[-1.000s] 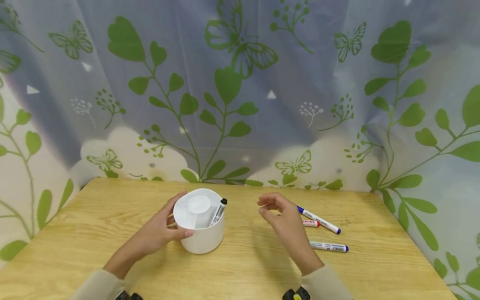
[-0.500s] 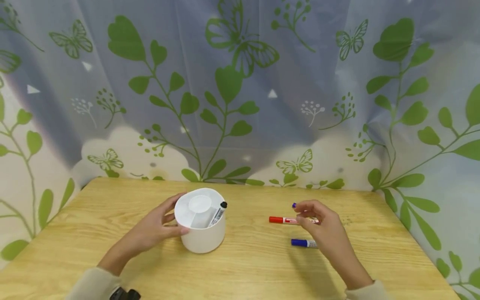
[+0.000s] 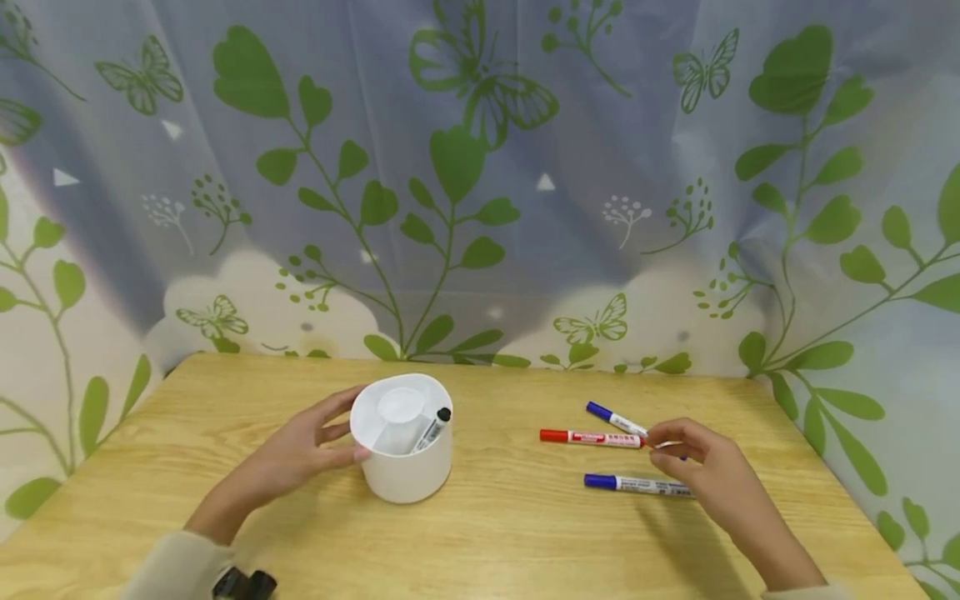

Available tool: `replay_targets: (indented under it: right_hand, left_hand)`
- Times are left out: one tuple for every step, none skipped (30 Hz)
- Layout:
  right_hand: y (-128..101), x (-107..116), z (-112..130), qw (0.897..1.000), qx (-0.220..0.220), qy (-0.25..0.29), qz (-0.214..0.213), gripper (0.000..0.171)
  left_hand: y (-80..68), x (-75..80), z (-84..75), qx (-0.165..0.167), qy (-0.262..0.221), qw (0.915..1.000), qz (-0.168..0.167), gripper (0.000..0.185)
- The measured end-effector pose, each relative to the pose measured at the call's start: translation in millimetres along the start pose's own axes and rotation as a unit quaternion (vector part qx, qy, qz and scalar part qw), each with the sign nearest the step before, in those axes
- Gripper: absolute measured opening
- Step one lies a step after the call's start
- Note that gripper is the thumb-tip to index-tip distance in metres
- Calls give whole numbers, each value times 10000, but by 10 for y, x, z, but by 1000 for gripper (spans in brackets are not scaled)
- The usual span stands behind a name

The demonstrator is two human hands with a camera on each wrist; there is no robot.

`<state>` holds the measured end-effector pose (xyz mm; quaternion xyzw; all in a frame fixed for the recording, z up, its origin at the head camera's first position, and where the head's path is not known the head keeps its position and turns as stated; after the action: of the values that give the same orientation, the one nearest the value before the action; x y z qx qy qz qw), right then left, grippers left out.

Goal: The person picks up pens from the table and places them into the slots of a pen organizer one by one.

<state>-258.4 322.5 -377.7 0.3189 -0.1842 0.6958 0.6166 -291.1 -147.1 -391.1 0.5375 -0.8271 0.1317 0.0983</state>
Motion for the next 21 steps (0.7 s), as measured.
replay_targets:
  right_hand:
    - [-8, 15, -43, 10000, -43, 9, 43, 33]
    - [-17, 30, -79, 9999, -68, 13, 74, 33]
    - [-25, 45, -115, 9999, -103, 15, 94, 33]
    - [-34, 58, -147, 9999, -117, 11, 104, 33]
    - [-41, 72, -176, 9999, -132, 19, 96, 33]
    - [-48, 85, -203, 9999, -145, 15, 92, 33]
    - [-54, 96, -227, 9998, -159, 21, 85, 33]
    - [-58, 106, -250, 9998, -172, 19, 75, 33]
    - [-61, 115, -271, 9998, -178, -5, 68, 32]
    - [-60, 122, -289, 9998, -169, -21, 49, 32]
    - [-59, 129, -310, 9998, -177, -43, 32, 32]
    - [-58, 133, -330, 9998, -175, -72, 17, 32]
    - [-57, 135, -349, 9999, -145, -71, -8, 31]
    - [-57, 137, -367, 9999, -120, -91, -24, 31]
    - [-56, 136, -385, 9999, -116, -94, -21, 30]
    - [-56, 134, -402, 9999, -123, -87, -14, 30]
    - [-54, 132, -417, 9999, -124, -79, 14, 29]
    - [-51, 129, -431, 9999, -134, -66, 48, 29]
    - [-49, 125, -445, 9998, -172, -42, 83, 30]
    - [-48, 122, -458, 9996, -251, -29, 133, 30]
    - [-46, 119, -474, 9993, -311, -13, 185, 30]
  left_hand:
    - [4, -4, -3, -7, -14, 10000, 11, 94]
    - [9, -11, -6, -15, -17, 10000, 18, 94]
    - [12, -21, -13, -27, -33, 10000, 33, 95]
    - [20, -33, -16, -51, -36, 10000, 48, 96]
    - [27, -45, -20, -68, -41, 10000, 54, 96]
    - [32, -59, -24, -86, -40, 9999, 54, 97]
    - [41, -72, -23, -79, -80, 9999, 38, 97]
    - [45, -85, -28, -110, -114, 9999, 38, 98]
    - [51, -99, -35, -152, -141, 9998, 37, 99]
    - [60, -112, -36, -167, -183, 9997, 18, 100]
    - [63, -124, -36, -185, -223, 9996, 1, 101]
    - [69, -136, -35, -185, -263, 9995, -30, 102]
    - [74, -148, -33, -182, -307, 9993, -56, 102]
    - [77, -160, -32, -183, -332, 9992, -83, 103]
    - [79, -169, -30, -176, -329, 9992, -120, 104]
    - [76, -174, -26, -158, -326, 9992, -166, 104]
    - [74, -179, -23, -149, -329, 9991, -205, 105]
    - [72, -184, -24, -138, -331, 9991, -238, 105]
    - [68, -188, -25, -150, -331, 9990, -263, 105]
    - [64, -190, -27, -159, -329, 9989, -289, 106]
    - [62, -193, -29, -178, -337, 9988, -307, 106]
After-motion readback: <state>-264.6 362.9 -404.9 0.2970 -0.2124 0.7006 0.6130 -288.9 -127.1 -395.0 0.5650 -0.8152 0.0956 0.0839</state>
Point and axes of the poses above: each hand's wrist, its own y-axis towards the middle knuckle, its own x-axis out of the back of the hand, z = x × y, the point moved 7 cm from there along y, towards the middle knuckle, and after that the axes turned 8 degrees about x, right-handed, at the moved point
